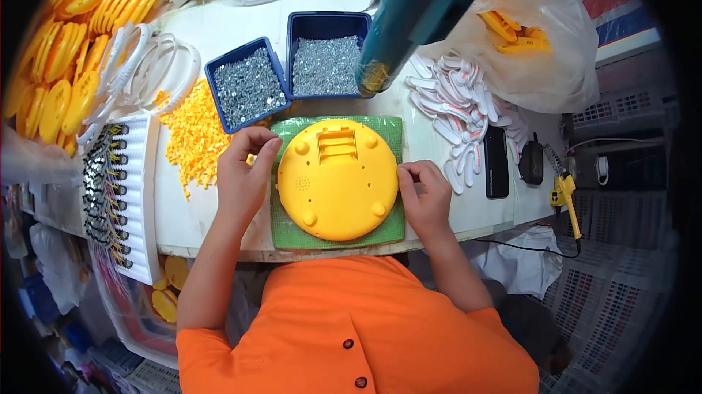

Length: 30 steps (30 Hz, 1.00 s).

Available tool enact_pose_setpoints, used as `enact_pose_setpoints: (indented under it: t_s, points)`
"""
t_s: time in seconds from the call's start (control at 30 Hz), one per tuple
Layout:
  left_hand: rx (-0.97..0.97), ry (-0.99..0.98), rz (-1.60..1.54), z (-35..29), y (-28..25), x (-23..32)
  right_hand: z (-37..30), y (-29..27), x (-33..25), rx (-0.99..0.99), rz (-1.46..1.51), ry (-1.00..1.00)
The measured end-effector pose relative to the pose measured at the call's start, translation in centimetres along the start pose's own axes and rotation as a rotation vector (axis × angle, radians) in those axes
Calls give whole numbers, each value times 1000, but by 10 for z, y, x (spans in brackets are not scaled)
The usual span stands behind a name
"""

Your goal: Assembling plastic toy housings by applying adhesive and inserting small metal fasteners.

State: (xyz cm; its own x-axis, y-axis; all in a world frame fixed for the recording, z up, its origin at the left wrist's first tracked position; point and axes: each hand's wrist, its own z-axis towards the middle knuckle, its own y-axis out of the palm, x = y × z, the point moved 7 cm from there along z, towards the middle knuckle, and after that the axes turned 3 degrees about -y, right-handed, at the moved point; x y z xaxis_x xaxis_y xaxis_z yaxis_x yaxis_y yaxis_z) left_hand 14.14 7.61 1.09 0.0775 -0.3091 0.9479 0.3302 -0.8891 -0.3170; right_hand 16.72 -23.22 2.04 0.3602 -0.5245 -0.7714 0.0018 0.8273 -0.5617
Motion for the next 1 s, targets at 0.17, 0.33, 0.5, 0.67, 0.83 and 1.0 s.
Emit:
enact_pose_setpoints:
  t_s: [0.17,0.33,0.5,0.67,0.83,1.0]
  points:
    - [0,-160,-74,-29,-10,-17,-4,-2,-8,34,-139,-171]
    - [-22,-191,-152,-43,4,-20,-7,-3,-9,26,-158,-156]
    - [45,-45,-112,-46,5,-23,3,-5,-17,33,-159,-219]
    - [76,280,284,-64,5,-1,62,1,-37,73,-158,-405]
    - [-29,304,331,-76,1,12,148,46,-34,-65,-321,-530]
    - [29,364,288,-43,-11,34,189,79,-13,-151,-345,-697]
